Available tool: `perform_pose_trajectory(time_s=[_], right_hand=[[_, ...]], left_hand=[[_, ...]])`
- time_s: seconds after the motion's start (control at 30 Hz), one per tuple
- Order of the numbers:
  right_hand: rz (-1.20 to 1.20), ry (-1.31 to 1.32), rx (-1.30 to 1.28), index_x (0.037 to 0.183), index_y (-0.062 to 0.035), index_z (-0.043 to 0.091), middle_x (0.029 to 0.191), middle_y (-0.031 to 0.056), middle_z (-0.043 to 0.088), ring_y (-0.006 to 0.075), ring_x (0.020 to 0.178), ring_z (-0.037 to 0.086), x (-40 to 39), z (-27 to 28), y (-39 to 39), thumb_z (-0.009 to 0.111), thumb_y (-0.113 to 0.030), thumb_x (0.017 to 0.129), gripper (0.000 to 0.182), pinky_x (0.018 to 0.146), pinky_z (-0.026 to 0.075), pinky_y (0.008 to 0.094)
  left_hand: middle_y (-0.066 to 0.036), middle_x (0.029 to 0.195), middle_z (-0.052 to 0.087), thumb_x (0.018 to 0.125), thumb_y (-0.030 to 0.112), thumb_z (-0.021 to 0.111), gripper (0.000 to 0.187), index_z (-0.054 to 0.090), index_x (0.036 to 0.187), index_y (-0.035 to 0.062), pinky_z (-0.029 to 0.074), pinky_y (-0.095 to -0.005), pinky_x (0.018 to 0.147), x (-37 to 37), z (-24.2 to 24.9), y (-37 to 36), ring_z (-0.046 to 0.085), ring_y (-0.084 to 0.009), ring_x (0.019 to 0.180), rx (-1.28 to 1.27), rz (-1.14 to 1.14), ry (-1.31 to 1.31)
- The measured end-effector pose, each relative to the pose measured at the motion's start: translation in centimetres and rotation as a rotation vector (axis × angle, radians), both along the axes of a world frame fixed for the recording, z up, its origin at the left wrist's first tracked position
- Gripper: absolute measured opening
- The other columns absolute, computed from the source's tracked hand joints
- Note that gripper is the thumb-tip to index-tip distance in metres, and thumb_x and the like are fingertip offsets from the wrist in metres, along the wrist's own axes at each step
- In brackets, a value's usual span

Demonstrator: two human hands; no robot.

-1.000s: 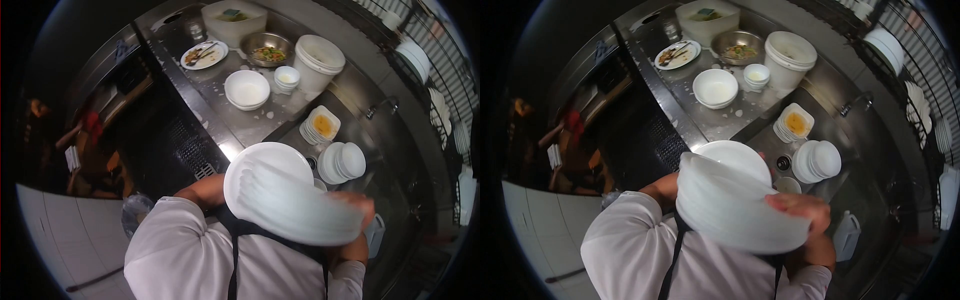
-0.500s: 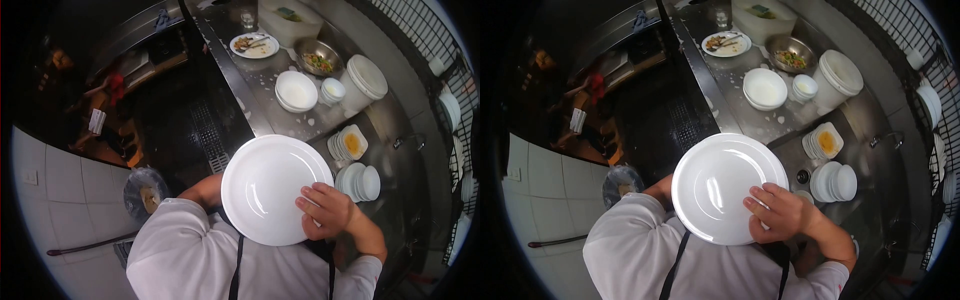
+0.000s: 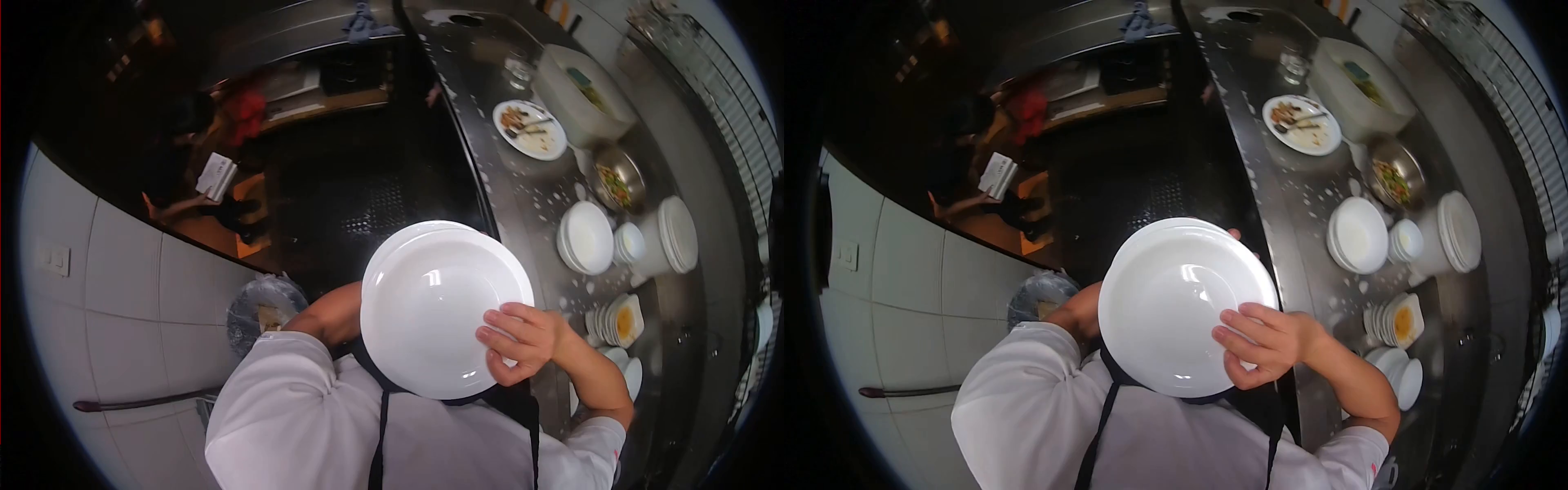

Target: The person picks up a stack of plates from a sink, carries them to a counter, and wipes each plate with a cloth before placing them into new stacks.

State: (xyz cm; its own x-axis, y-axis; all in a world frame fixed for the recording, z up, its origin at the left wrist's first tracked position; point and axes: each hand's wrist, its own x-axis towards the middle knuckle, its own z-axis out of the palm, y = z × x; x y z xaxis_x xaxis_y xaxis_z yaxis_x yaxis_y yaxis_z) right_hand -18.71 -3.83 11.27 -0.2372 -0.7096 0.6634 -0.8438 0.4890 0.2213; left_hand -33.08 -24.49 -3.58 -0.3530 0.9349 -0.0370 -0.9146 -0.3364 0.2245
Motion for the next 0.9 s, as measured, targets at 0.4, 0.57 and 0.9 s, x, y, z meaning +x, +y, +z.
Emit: perform_pose_trajectory(time_s=[0.4, 0.57, 0.9], right_hand=[[0.044, -1.383, -1.363, 0.155, -0.0022, 0.017, 0.161, 0.0263, 0.01, 0.0342, 0.151, 0.009, -17.1, -4.7, -10.7, 0.059, -0.037, 0.082, 0.091, 0.119, 0.009, 0.0498], [0.254, -1.837, -1.438, 0.155, 0.0045, 0.012, 0.163, 0.0192, 0.016, 0.0283, 0.152, 0.008, -27.8, -9.2, -10.5, 0.051, -0.038, 0.085, 0.091, 0.121, 0.002, 0.0407], [0.244, -1.812, -1.308, 0.154, 0.0049, 0.019, 0.163, 0.0197, 0.017, 0.0302, 0.152, -0.003, -56.8, -8.9, -9.7, 0.048, -0.039, 0.079, 0.092, 0.121, -0.006, 0.0423]], left_hand=[[-0.017, 0.127, 0.057, 0.092, 0.035, 0.056, 0.032, 0.066, 0.115, 0.0148, 0.043, -0.059, 0.103, -16.7, -2.2, -7.4, 0.047, -0.0419, 0.127, -0.018, 0.327, -0.011], [-0.017, 0.127, 0.058, 0.091, 0.033, 0.057, 0.031, 0.067, 0.114, 0.0141, 0.044, -0.0582, 0.103, -26.0, -3.9, -8.7, 0.048, -0.0414, 0.126, -0.05, 0.418, -0.035], [-0.018, 0.125, 0.06, 0.091, 0.028, 0.059, 0.028, 0.068, 0.112, 0.0127, 0.045, -0.0566, 0.103, -51.4, -4.5, -8.4, 0.051, -0.0406, 0.125, -0.112, 0.481, -0.052]])
